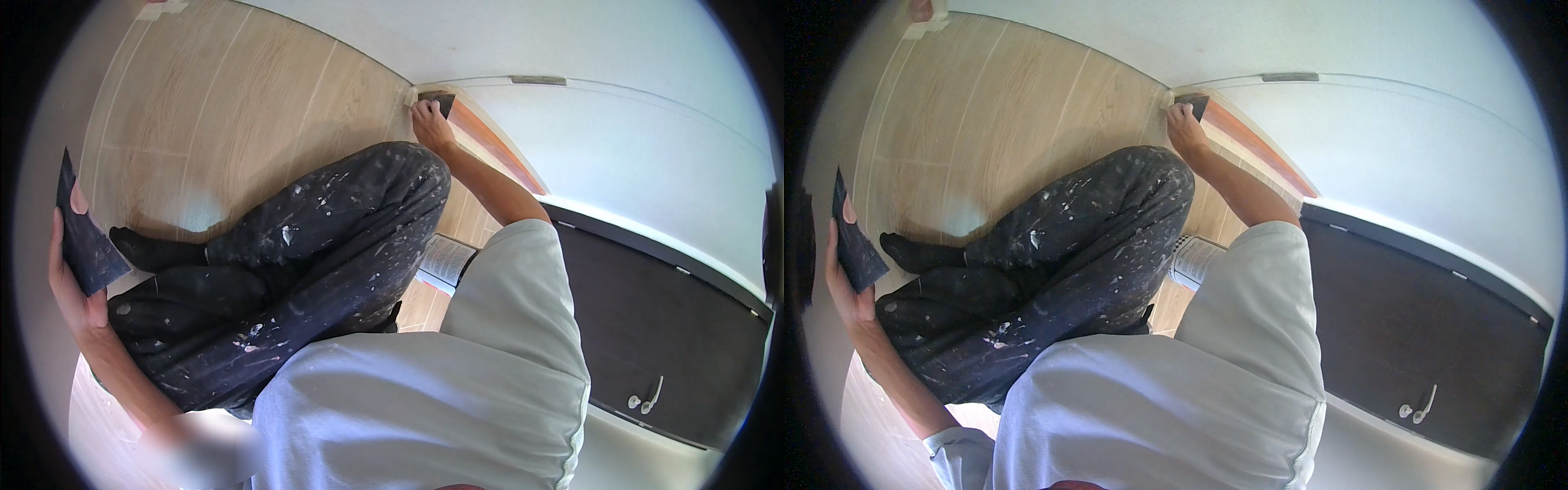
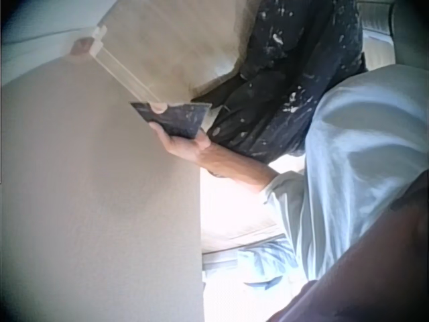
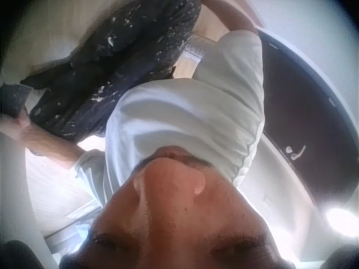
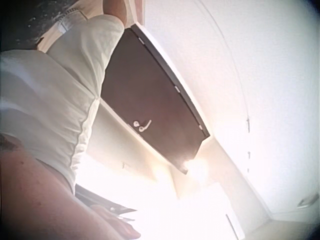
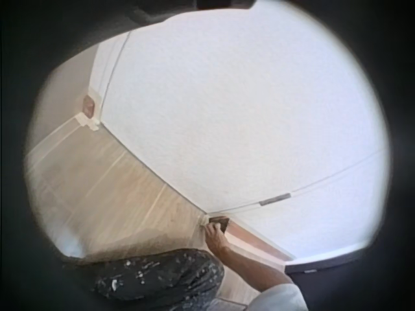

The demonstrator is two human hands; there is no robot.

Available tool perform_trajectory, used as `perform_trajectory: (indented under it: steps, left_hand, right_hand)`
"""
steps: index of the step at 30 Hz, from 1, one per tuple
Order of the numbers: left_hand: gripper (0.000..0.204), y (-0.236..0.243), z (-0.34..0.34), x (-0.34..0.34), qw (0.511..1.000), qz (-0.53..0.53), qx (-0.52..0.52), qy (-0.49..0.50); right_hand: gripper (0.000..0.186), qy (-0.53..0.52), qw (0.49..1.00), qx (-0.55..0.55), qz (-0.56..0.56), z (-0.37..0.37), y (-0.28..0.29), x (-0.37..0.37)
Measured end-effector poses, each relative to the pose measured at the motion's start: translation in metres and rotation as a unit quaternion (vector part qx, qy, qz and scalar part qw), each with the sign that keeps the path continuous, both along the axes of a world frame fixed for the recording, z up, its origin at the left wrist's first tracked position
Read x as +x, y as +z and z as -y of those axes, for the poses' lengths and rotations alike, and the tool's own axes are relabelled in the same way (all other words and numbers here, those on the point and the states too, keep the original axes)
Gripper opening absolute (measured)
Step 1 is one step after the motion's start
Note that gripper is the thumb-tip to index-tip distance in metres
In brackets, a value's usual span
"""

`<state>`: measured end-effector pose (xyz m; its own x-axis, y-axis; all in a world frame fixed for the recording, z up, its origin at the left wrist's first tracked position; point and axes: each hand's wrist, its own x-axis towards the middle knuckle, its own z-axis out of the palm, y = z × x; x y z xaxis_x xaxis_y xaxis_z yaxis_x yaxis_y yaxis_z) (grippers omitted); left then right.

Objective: The person sits on the floor and uses a sanding block to smooth the wall surface near the baseboard. They repeatedly scrape a putty knife against a hawk to remove excess material before applying it to the wall and sanding the area.

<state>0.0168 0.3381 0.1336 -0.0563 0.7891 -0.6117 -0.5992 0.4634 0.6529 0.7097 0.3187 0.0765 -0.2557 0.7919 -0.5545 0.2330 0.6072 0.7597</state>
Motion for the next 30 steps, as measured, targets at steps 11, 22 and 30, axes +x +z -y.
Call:
perform_trajectory:
  steps: [11,22,30]
  left_hand:
    - [0.035,0.023,-0.004,0.023,1.000,-0.014,-0.003,0.025]
    - [0.037,0.061,0.015,0.123,0.979,0.172,-0.003,-0.111]
    - [0.035,0.129,0.050,0.222,0.921,0.327,-0.054,-0.205]
  right_hand:
    - [0.030,-0.122,0.990,-0.057,-0.052,0.014,0.016,-0.002]
    - [0.059,0.002,0.706,0.096,-0.702,0.042,0.222,-0.166]
    - [0.040,0.267,0.588,0.017,-0.764,0.076,0.225,-0.255]
